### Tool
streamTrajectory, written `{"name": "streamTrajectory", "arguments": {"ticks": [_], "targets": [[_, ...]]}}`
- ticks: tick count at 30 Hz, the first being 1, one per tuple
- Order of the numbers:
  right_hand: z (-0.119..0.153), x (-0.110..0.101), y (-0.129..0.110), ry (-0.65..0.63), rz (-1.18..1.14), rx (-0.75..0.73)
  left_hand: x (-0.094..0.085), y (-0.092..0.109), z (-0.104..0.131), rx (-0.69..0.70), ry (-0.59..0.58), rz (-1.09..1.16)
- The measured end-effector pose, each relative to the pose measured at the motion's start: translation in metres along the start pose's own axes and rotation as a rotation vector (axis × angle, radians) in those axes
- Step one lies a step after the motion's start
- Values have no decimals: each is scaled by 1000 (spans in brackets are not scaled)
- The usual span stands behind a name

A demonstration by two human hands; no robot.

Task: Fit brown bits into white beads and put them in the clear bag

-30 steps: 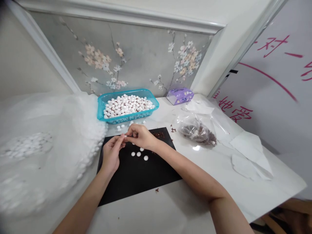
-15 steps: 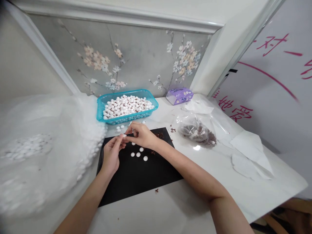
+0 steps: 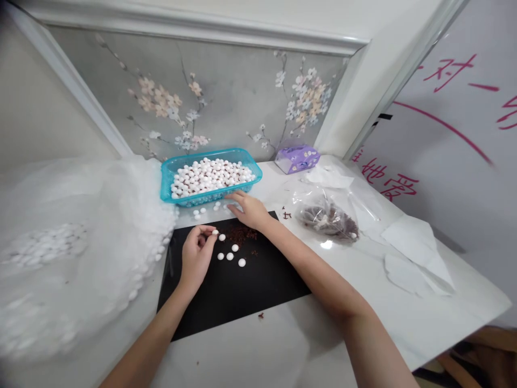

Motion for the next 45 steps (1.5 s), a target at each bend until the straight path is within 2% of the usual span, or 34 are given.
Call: {"name": "streamTrajectory", "arguments": {"ticks": [3,5,9,12,15,19,24,26,29,32,34,41,45], "targets": [[5,19,-3,-174,89,-45,3,4,0,69,-43,-46],[7,24,-4,-210,115,-48,4,3,0,61,-57,-9],[5,16,-6,-105,57,-30,-3,-8,-1,-84,9,162],[4,6,-18,-20,-61,-69,-6,-17,0,-195,64,272],[6,8,-36,-63,-163,-102,-4,-16,-1,-210,51,323],[10,12,-56,-140,-188,-150,-4,-15,-2,-196,62,366],[11,10,-57,-141,-195,-162,-5,-20,-2,-206,94,416],[11,11,-56,-139,-161,-172,-8,-22,-2,-205,136,419],[13,20,-56,-205,30,-183,-14,-25,-1,-214,204,414],[15,32,-52,-291,244,-137,-14,-26,-1,-218,203,404],[16,35,-50,-307,306,-96,-13,-26,-1,-222,193,403],[14,27,-45,-289,316,-44,-11,-27,-1,-232,182,404],[14,17,-52,-189,227,-71,-10,-26,-1,-236,162,402]]}}
Point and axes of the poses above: each hand's wrist, its own z-axis away from the middle knuckle, its own x-axis out of the palm, y = z × x, the point moved 8 cm from there along -z, towards the middle knuckle, and after that the axes turned 2 degrees about -z, right-handed, at the moved point
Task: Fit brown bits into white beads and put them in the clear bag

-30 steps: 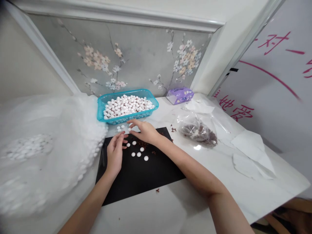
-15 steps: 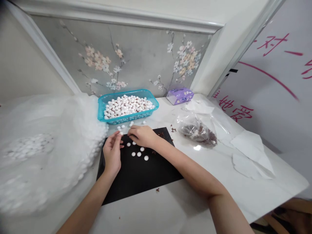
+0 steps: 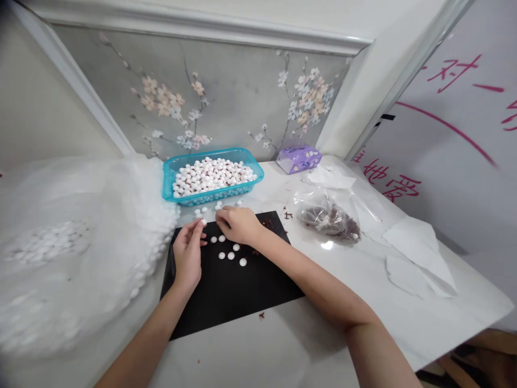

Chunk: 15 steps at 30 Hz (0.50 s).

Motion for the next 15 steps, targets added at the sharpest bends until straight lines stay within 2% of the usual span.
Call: {"name": "streamTrajectory", "arguments": {"ticks": [4,8,15], "targets": [[3,-15,-6,168,-112,-22,6,5,1,25,-71,-27],[6,-23,-8,271,-143,-49,11,7,2,23,-135,-18],[9,-23,-14,290,-55,-177,11,5,1,20,-115,47]]}}
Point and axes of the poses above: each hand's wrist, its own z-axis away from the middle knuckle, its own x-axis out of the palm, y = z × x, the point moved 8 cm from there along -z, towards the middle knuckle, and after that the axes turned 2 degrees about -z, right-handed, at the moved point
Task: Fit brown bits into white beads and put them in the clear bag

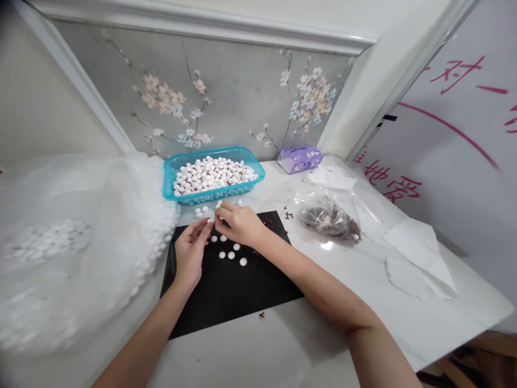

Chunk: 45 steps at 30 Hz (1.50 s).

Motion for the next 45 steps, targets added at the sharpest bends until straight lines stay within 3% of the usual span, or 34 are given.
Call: {"name": "streamTrajectory", "arguments": {"ticks": [7,21,29,45], "targets": [[0,0,-4,-14,-7,-35,-1,0,1,-13,9,16],[2,0,-4,-27,-311,-20,-1,-1,0,-28,7,40],[2,4,3,-33,-366,-11,-1,0,0,-34,10,52],[7,20,16,21,-456,167,-4,1,1,-36,43,56]]}}
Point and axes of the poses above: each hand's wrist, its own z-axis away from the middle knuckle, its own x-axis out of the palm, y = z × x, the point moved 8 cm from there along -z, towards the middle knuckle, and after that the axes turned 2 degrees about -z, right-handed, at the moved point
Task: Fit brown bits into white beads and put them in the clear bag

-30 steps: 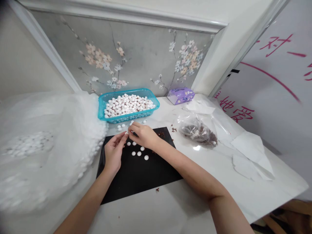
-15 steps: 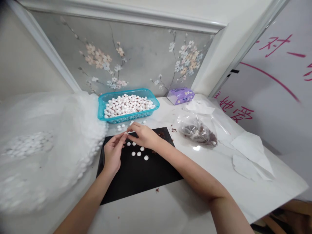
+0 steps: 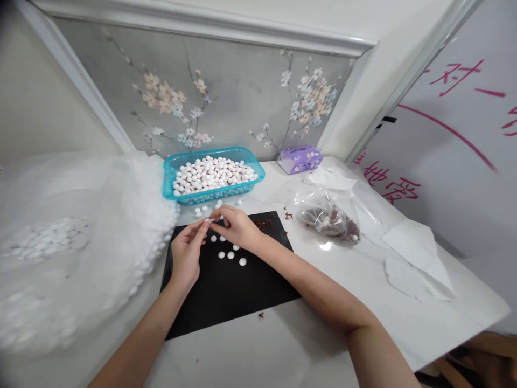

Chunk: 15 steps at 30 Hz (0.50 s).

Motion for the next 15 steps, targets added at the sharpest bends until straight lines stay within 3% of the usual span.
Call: {"name": "streamTrajectory", "arguments": {"ticks": [11,15], "targets": [[3,8,6,27,-79,7,-2,-4,-1,3,11,0],[0,5,1,-39,-18,-10,3,-1,1,33,-31,-39]]}}
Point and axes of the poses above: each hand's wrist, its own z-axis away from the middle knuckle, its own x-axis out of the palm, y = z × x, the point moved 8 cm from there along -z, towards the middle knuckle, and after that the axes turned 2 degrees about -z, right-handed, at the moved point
